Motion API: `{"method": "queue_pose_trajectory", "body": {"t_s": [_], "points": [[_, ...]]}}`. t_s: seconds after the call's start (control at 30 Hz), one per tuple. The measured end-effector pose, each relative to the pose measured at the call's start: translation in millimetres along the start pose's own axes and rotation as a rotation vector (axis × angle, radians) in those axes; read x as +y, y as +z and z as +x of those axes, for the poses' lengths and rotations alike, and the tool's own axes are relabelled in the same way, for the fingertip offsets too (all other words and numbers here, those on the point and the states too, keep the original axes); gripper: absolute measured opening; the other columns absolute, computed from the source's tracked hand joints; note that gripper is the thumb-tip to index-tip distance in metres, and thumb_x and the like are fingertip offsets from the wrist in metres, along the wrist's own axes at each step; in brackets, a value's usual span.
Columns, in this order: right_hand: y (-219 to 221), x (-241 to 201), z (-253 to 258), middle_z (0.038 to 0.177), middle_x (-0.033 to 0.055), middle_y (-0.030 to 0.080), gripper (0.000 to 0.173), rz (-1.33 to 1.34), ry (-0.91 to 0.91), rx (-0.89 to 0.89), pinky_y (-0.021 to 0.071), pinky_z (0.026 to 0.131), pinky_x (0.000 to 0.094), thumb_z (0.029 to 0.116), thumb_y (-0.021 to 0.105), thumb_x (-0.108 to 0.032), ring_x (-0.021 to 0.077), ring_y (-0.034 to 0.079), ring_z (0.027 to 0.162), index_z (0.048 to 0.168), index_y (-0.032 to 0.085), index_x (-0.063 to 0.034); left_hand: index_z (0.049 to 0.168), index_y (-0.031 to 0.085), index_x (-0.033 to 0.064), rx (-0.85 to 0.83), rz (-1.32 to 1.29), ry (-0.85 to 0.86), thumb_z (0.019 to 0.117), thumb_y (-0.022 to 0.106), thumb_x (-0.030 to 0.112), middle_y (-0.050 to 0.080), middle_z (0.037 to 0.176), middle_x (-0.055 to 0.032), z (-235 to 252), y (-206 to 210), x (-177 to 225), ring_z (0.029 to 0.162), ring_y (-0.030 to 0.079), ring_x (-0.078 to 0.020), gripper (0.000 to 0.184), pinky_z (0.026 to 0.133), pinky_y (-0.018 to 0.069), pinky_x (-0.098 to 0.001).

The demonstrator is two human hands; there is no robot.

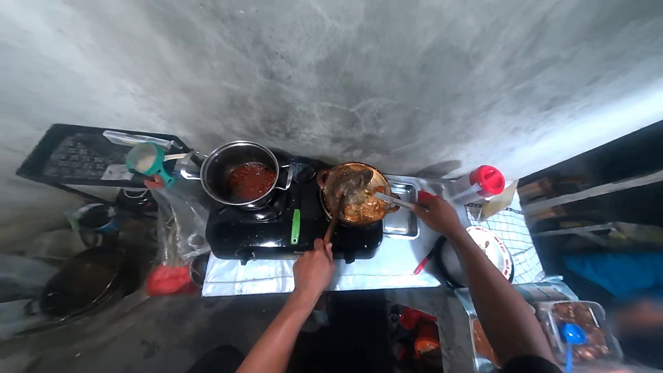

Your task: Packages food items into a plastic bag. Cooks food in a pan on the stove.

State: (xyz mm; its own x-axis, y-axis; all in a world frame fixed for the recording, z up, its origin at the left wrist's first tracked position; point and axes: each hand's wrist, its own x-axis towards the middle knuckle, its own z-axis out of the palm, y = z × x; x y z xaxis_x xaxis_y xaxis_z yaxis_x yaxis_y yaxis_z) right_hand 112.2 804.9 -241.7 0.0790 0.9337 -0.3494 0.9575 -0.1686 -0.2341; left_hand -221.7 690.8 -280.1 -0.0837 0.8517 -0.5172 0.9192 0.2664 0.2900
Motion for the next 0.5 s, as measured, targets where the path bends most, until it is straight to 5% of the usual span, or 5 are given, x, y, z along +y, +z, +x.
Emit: {"method": "queue_pose_trajectory", "body": {"t_s": [0.33, 0.5], "points": [[13.7, 2.4, -5.2, 0.104, 0.0156, 0.074, 0.039, 0.069, 0.026, 0.043, 0.0514, 0.085, 0.0666, 0.1022, 0.059, -0.049, 0.0391, 0.069, 0.100, 0.113, 0.076, -0.0159, 0.129, 0.057, 0.0084, 0.023, -0.237, 0.065, 0.1095, 0.031, 0.049, 0.069, 0.090, -0.0170, -19.1, -0.2, -23.8, 0.090, 0.070, -0.0367, 0.052, 0.080, 0.0554, -0.0560], [20.2, 8.0, 3.4, 0.104, 0.0127, 0.075, 0.037, 0.112, 0.054, 0.035, 0.0518, 0.085, 0.0661, 0.1015, 0.059, -0.050, 0.0367, 0.070, 0.100, 0.112, 0.077, -0.0196, 0.119, 0.064, 0.0120, 0.185, -0.091, 0.234, 0.1067, 0.034, 0.052, 0.066, 0.070, -0.0110, -40.5, 7.5, -53.6, 0.069, 0.070, -0.0329, 0.051, 0.062, 0.0549, -0.0535]]}}
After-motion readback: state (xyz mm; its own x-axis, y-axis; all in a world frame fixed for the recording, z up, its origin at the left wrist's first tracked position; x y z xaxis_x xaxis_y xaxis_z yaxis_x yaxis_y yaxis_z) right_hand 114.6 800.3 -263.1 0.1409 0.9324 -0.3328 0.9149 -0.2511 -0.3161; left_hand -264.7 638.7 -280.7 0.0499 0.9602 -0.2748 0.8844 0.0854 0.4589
